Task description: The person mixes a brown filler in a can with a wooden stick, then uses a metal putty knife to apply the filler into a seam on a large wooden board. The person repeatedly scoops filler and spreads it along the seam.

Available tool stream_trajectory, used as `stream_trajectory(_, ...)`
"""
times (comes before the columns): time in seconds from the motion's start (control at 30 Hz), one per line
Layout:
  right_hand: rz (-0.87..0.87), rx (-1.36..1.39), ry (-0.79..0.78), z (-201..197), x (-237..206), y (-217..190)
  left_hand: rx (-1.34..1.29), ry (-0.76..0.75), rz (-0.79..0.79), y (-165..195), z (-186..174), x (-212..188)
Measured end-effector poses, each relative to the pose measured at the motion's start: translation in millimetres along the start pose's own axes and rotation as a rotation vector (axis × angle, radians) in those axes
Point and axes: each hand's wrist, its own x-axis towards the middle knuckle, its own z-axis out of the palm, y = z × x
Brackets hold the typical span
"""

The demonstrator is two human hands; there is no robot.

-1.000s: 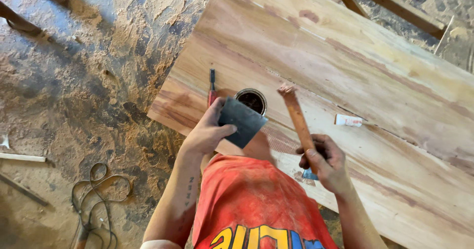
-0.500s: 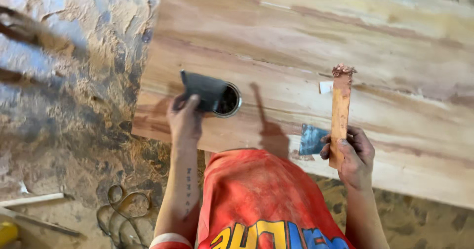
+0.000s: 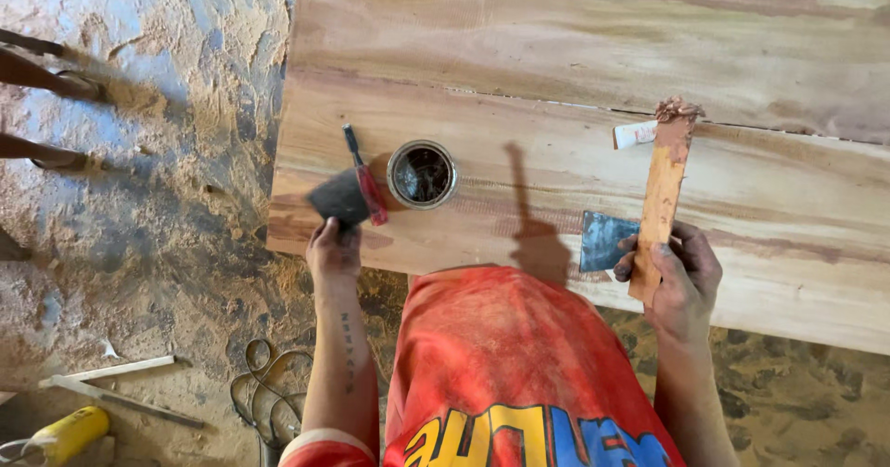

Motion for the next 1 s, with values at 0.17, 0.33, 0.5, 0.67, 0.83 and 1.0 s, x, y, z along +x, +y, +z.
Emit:
stream_trajectory(0.17, -0.023, 0.011, -0.03, -2, 2, -4, 0.257, 0.055, -0.005, -14, 8, -9)
stream_trajectory(0.33, -0.05, 0.029, 0.006, -15, -1, -7, 1.079, 0.206, 0.304, -25, 4, -34)
stream_trajectory(0.5, -0.101, -0.031, 0.186, -42, -10, -15, 1.295, -0.18, 0.763, -62, 14, -72)
stream_trajectory(0.67, -0.094, 0.025, 0.304, -60, -25, -24, 1.697, -1.035, 0.67, -149, 86, -123)
stream_trajectory(0.83, -0.119, -0.059, 0.368, -84, -51, -29, 1.948, -1.767, 0.872, -229, 166, -176)
stream_trajectory(1.0, -0.157, 0.011, 0.542, -116, -95, -19, 2.322, -1.696, 0.762, -282, 174, -198)
